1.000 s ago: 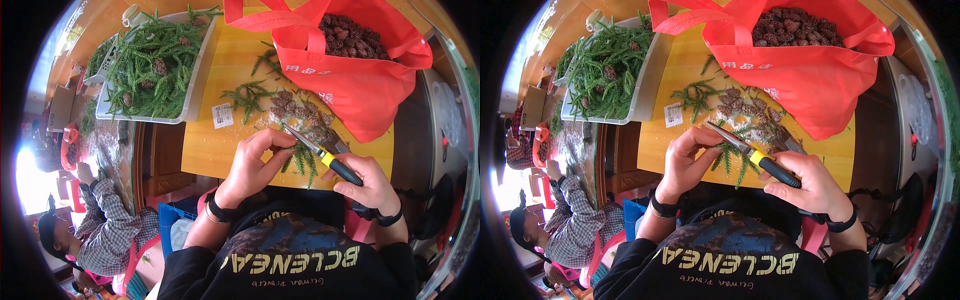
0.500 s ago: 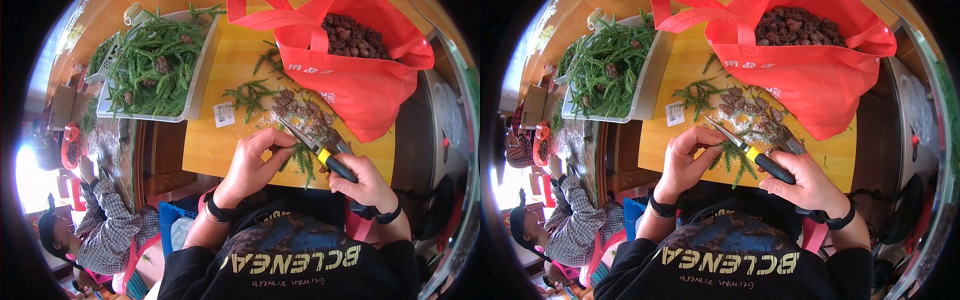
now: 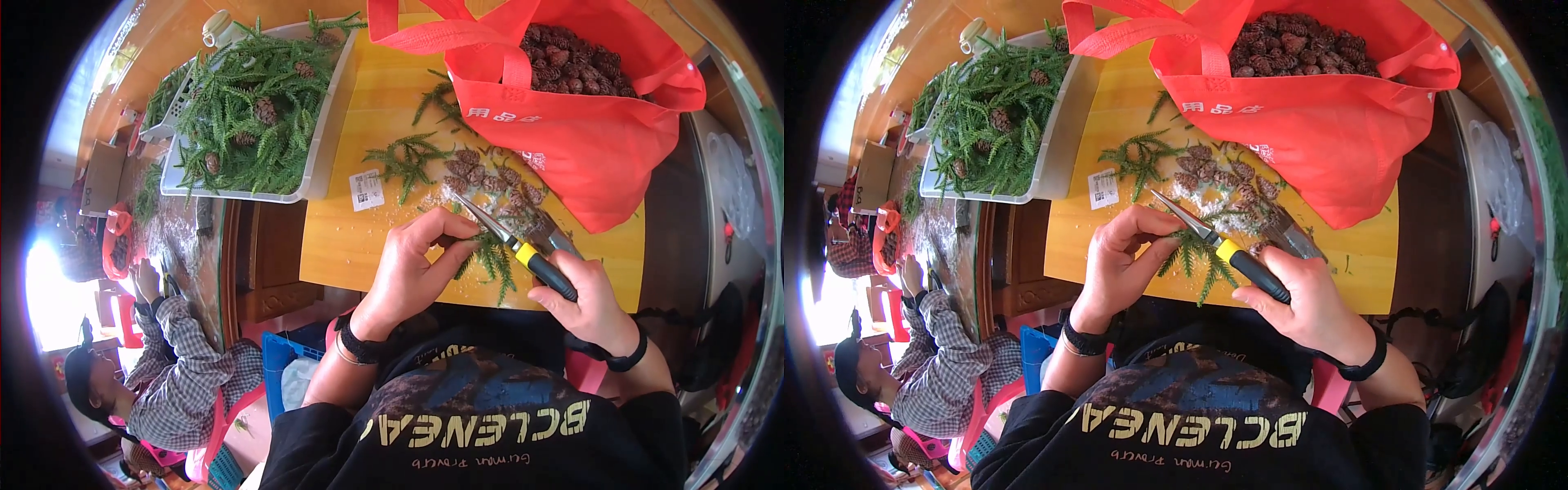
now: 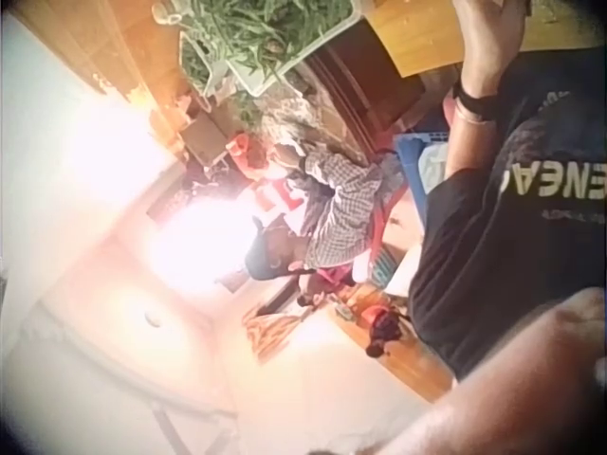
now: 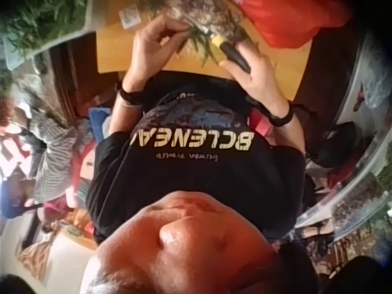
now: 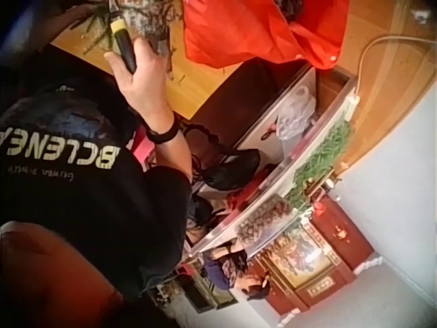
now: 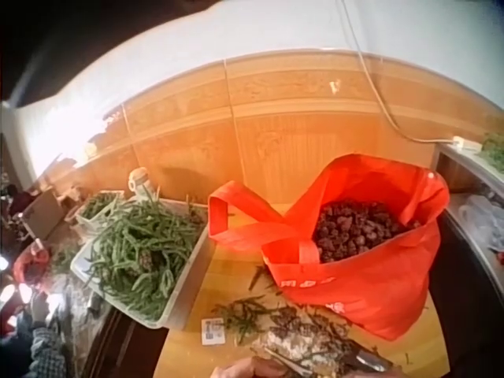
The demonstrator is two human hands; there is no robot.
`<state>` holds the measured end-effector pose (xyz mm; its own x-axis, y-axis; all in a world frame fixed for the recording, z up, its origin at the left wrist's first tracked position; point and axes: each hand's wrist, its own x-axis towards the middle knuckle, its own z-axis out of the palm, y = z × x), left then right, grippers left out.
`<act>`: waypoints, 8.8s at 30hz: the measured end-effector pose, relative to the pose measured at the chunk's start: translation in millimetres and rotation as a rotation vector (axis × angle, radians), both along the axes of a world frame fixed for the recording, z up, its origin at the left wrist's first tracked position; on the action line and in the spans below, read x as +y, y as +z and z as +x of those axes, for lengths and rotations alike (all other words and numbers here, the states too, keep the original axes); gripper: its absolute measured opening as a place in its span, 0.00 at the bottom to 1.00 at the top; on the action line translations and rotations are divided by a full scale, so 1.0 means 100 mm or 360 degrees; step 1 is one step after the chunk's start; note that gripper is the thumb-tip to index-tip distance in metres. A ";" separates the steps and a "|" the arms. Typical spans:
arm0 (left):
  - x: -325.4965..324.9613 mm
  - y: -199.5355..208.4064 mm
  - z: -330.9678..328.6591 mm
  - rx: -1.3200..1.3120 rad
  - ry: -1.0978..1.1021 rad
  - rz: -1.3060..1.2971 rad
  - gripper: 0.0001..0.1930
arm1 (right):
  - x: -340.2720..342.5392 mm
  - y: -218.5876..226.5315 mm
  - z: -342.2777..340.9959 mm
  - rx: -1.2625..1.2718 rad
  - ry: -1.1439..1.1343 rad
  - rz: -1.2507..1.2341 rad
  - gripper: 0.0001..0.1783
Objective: Trimming and cleaning green plant branches using a pair of pliers.
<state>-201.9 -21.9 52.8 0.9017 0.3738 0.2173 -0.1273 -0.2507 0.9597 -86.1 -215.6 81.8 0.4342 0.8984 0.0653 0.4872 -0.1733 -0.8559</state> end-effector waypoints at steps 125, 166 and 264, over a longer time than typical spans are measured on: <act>-0.06 -0.10 0.05 -0.0392 0.0122 -0.0920 0.07 | 0.09 -0.68 0.23 -0.0596 -0.0145 -0.0533 0.15; -0.22 0.09 0.08 -0.0437 0.0052 -0.0455 0.12 | 0.12 -0.05 -0.05 0.0454 -0.0179 0.1057 0.10; -0.26 0.16 0.09 -0.0511 -0.0083 -0.0630 0.07 | 0.27 -0.07 -0.27 -0.0083 -0.0567 0.0896 0.22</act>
<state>-192.7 -47.6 68.5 0.8323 0.4401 0.3372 -0.4340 0.1388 0.8902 -113.1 -189.0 75.2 0.6817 0.5233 0.5113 0.5261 0.1350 -0.8396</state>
